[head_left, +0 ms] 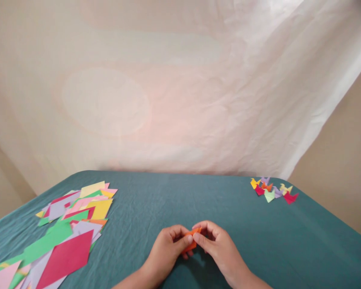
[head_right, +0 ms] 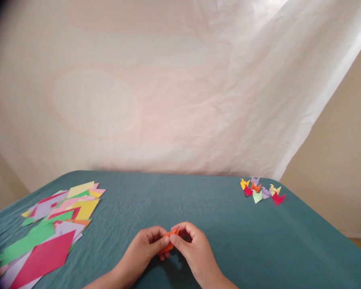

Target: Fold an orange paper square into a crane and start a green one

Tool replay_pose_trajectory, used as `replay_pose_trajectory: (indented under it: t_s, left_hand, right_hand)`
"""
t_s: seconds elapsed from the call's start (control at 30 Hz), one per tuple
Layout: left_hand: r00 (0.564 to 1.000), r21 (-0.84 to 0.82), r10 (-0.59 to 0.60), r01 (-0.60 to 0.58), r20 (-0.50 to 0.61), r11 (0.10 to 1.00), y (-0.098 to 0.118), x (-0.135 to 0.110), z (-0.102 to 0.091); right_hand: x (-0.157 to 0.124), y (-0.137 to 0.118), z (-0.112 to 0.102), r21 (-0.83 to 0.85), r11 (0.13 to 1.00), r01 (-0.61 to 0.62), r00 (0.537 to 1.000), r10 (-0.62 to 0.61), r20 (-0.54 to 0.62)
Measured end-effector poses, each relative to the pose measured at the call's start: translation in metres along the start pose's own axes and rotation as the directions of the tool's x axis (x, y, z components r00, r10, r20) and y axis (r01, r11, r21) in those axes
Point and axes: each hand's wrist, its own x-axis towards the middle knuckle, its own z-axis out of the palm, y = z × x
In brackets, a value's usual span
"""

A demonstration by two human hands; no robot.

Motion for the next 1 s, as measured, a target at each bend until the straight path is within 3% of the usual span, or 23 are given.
replay_pose_trajectory:
  t_s: [0.1, 0.17, 0.27, 0.37, 0.5, 0.63, 0.73, 0.87, 1.0]
  left_hand:
    - [0.998, -0.183, -0.040, 0.049, 0.055, 0.982, 0.003, -0.001, 0.000]
    - [0.984, -0.340, -0.074, 0.126, 0.162, 0.932, 0.005, -0.003, 0.000]
    - [0.938, -0.508, -0.105, 0.271, 0.330, 0.818, 0.009, -0.007, 0.002]
    - [0.906, -0.531, -0.144, 0.356, 0.398, 0.769, 0.010, -0.009, 0.004]
    - [0.968, -0.436, -0.106, 0.200, 0.229, 0.878, 0.008, -0.009, 0.006]
    - [0.994, -0.227, -0.039, 0.061, 0.101, 0.972, 0.006, -0.006, 0.006]
    - [0.997, -0.146, -0.056, 0.064, 0.054, 0.987, 0.004, -0.004, 0.004]
    - [0.997, -0.198, -0.076, 0.080, 0.029, 0.977, 0.001, -0.003, 0.002]
    - [0.995, -0.228, -0.088, 0.098, 0.055, 0.969, 0.004, -0.003, 0.000]
  right_hand:
    - [-0.002, -0.003, 0.001, 0.121, 0.993, 0.001, 1.000, -0.003, 0.013]
    - [-0.003, -0.008, 0.001, 0.171, 0.985, -0.012, 1.000, 0.010, 0.015]
    - [-0.006, -0.014, 0.002, 0.109, 0.992, 0.063, 0.993, -0.073, 0.088]
    - [-0.006, -0.015, 0.003, 0.048, 0.989, 0.141, 0.981, -0.147, 0.131]
    - [-0.002, -0.005, 0.002, 0.093, 0.996, -0.005, 0.994, -0.006, 0.110]
    - [0.000, -0.002, 0.001, -0.040, 0.999, 0.002, 1.000, -0.003, -0.027]
    - [-0.003, -0.006, 0.003, -0.106, 0.994, 0.016, 0.999, -0.020, -0.033]
    - [-0.005, -0.010, 0.002, -0.061, 0.996, 0.072, 0.997, -0.072, -0.007]
    - [-0.003, -0.008, -0.002, -0.005, 0.999, 0.045, 0.999, -0.045, 0.004]
